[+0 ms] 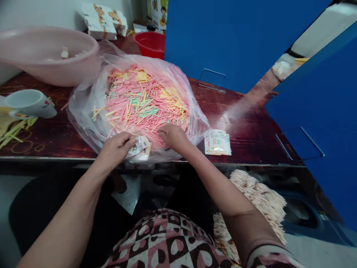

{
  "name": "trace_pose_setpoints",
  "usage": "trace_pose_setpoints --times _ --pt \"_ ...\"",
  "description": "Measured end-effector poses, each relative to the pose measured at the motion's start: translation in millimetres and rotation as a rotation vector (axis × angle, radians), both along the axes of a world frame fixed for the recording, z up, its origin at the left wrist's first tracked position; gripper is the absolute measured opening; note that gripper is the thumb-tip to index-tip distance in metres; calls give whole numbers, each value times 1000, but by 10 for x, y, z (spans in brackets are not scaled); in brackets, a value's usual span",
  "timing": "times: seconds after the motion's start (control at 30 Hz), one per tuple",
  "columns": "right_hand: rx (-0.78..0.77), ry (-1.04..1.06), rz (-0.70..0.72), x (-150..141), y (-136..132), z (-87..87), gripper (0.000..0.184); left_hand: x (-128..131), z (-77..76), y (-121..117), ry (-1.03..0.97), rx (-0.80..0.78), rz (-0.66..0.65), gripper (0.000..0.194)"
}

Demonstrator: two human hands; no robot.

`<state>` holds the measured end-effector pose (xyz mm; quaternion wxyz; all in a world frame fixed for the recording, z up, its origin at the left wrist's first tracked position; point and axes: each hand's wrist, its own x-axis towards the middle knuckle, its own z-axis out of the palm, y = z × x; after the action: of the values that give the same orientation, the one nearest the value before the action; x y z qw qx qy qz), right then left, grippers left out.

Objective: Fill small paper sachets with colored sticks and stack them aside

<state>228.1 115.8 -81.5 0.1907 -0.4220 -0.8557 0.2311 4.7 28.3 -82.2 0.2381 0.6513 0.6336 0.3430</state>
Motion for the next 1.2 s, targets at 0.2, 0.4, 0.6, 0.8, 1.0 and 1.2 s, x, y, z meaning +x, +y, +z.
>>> trace_pose_setpoints --times 0.2,0.4,0.6,0.8,1.0,1.2 --pt "111 -475 170 -90 37 164 22 -158 -134 4 -163 -41 111 23" --pt "127 -626 214 -124 -8 310 22 -174 -142 17 -79 16 66 24" --pt "179 -709 145 -298 -59 301 30 -133 -120 25 11 45 30 25" --pt "264 -677 208 -321 -82 252 32 -120 -144 23 99 96 -4 22" --pt "268 -632 182 -302 -87 136 30 -89 -107 -10 57 67 15 18" --pt "265 -628 196 -240 -125 73 33 -4 -36 -43 -178 67 118 17"
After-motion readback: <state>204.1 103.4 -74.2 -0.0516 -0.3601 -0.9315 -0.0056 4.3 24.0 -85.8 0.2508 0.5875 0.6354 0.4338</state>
